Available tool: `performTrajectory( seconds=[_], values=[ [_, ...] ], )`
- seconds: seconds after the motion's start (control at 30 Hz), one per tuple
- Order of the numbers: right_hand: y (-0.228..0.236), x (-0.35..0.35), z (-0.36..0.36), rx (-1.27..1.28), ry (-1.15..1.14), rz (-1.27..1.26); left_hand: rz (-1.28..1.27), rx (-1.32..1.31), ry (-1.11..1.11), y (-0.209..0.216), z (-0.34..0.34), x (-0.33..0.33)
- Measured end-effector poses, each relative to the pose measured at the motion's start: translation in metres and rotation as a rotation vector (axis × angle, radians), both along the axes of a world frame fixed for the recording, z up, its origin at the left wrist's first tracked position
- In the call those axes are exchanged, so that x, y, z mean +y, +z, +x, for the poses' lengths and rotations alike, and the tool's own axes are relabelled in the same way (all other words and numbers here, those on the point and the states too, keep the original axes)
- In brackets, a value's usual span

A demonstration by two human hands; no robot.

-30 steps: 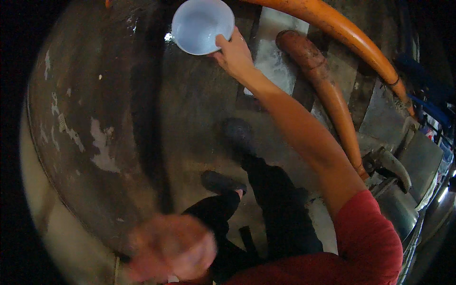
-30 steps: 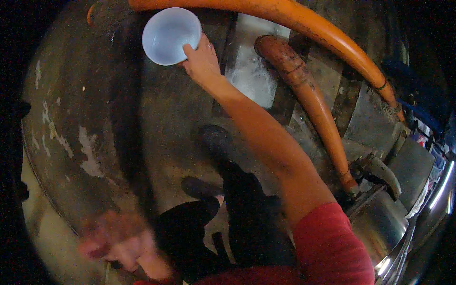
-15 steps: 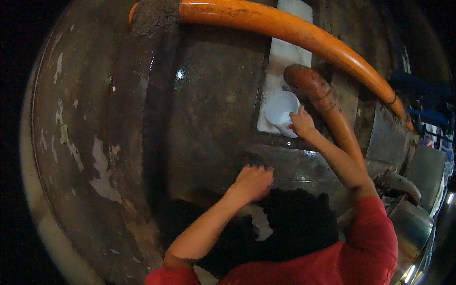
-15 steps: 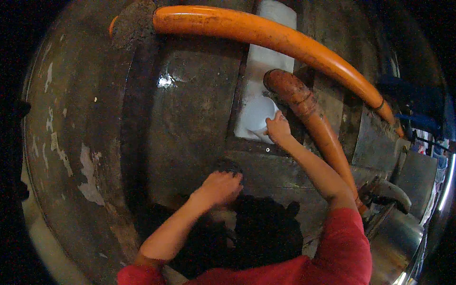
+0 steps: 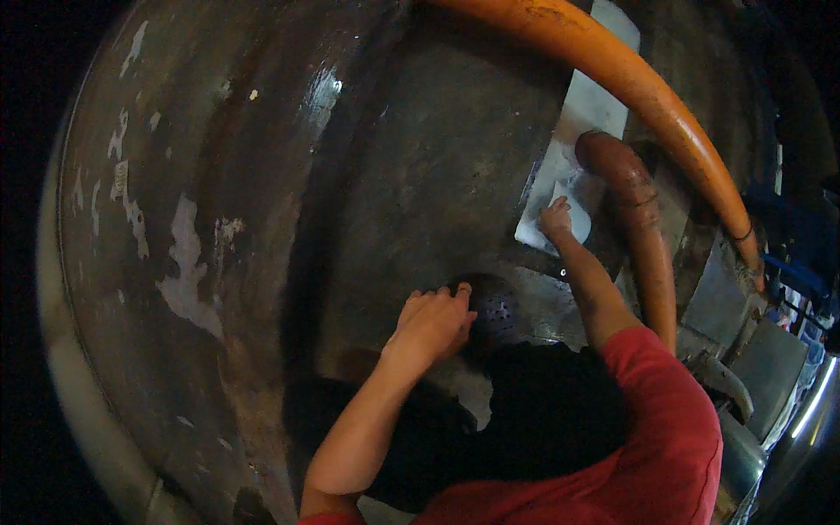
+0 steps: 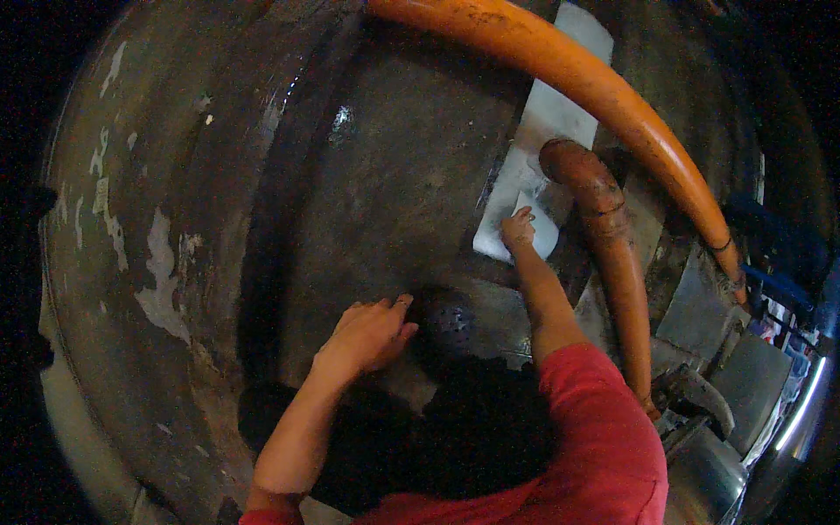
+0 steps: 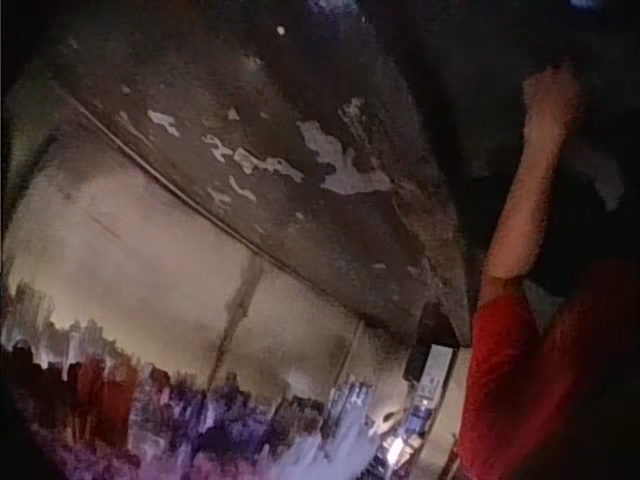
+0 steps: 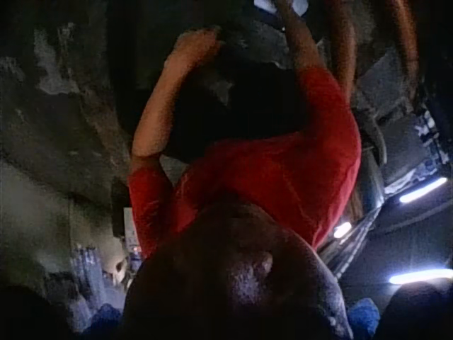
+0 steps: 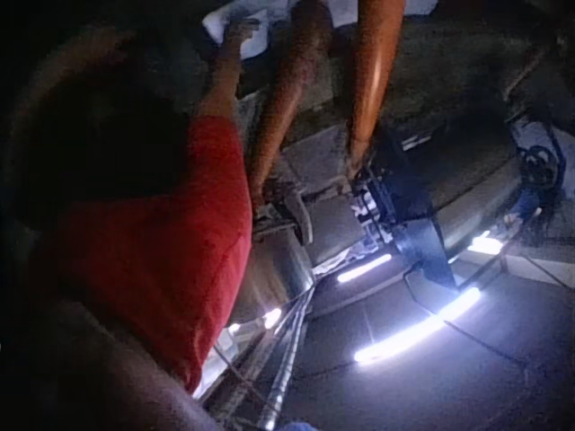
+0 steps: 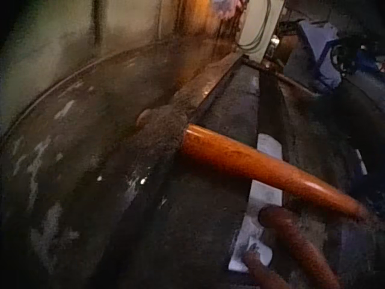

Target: The person repeatedly scoops a white liquid from a large vat using a white plastic cup and pours it onto a white rectangular sheet on the floor. The person continues this scooping and pouring cycle multiple times.

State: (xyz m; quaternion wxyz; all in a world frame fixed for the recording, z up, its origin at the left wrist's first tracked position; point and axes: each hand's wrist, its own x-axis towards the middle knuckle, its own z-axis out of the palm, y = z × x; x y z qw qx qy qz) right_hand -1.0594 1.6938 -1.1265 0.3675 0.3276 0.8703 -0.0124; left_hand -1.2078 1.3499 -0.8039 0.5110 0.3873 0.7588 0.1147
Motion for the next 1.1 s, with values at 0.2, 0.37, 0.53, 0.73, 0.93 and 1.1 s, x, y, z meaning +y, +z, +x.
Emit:
performTrajectory(
  seconds=[0.2,0.37,0.53,0.73,0.93,1.1],
  values=[
    [0.03,0.001,-0.006,0.196,0.229,0.048,0.03,-0.055,-0.122,0.003,0.015,-0.025],
    [0.098,-0.001,0.029,0.576,-0.118,-0.072,0.17,0.021,-0.115,0.005,0.023,-0.009],
    [0.207,-0.034,0.044,1.053,-0.214,-0.203,0.378,0.035,-0.048,0.009,0.02,0.016],
    [0.384,-0.057,-0.049,1.203,0.155,-0.288,0.345,0.069,-0.081,0.011,0.013,0.013],
    [0.513,-0.102,-0.2,1.005,0.716,-0.126,0.239,-0.071,-0.243,0.023,0.016,0.005],
    [0.554,-0.168,-0.339,0.729,1.115,0.204,0.109,-0.151,-0.335,0.031,0.016,0.003]
  ],
)
